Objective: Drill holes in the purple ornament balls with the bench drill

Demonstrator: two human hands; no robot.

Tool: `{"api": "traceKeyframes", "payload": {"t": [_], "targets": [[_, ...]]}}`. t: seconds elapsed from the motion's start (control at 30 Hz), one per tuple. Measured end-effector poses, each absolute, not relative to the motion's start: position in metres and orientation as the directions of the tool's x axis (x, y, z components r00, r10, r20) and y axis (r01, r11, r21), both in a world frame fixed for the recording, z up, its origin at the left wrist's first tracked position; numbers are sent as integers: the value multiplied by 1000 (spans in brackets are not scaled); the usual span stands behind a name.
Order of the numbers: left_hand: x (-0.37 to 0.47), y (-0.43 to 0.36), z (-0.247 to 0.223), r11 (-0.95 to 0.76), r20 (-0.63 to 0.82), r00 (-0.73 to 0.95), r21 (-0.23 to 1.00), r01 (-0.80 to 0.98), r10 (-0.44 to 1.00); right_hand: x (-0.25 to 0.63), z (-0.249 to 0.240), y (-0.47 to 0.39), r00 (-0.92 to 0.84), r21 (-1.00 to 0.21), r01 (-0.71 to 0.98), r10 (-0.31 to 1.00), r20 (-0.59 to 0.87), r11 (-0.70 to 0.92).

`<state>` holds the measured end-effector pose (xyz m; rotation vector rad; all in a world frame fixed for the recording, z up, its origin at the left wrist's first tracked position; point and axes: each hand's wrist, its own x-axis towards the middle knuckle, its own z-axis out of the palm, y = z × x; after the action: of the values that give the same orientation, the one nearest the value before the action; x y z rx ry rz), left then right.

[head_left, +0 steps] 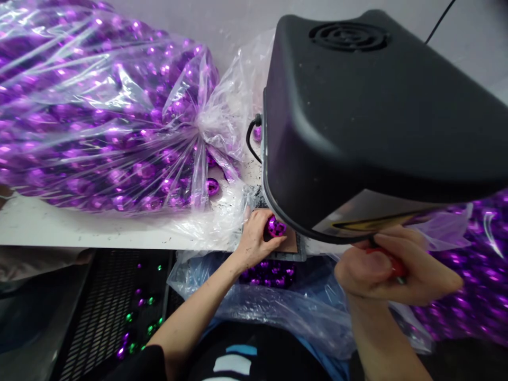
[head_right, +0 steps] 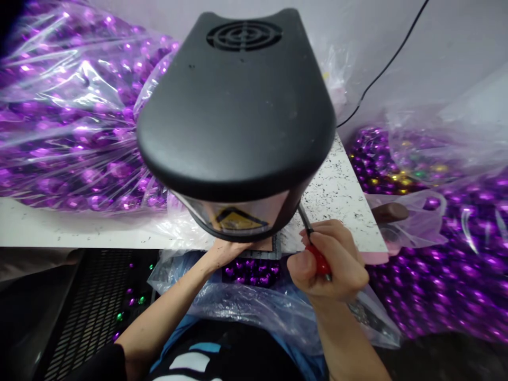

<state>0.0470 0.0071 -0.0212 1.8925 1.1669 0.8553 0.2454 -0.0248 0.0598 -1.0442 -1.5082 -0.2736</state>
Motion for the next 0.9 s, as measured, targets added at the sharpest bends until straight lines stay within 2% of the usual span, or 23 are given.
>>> {"api": "traceKeyframes", "payload": {"t": [0.1, 0.3, 0.6, 0.77, 0.9], "targets": [[47, 7, -22, -308, 155, 357, 852, 423, 921, 244, 62, -20, 69, -253, 785, 326, 943, 565], [48, 7, -21, -307, 159, 350, 852, 424, 923, 238, 54, -10, 122, -194, 795, 163, 979, 574], [49, 7, -25, -311, 165, 343, 846, 432, 925, 237, 54, -28, 117, -327, 782, 391, 913, 531], [49, 7, -28, -319, 169, 348, 839, 441, 922, 233, 52, -26, 162, -344, 775, 359, 919, 531], [49, 7, -30, -346, 203, 344, 832, 433, 917, 233, 31, -21, 167, -358, 762, 371, 913, 540]]}}
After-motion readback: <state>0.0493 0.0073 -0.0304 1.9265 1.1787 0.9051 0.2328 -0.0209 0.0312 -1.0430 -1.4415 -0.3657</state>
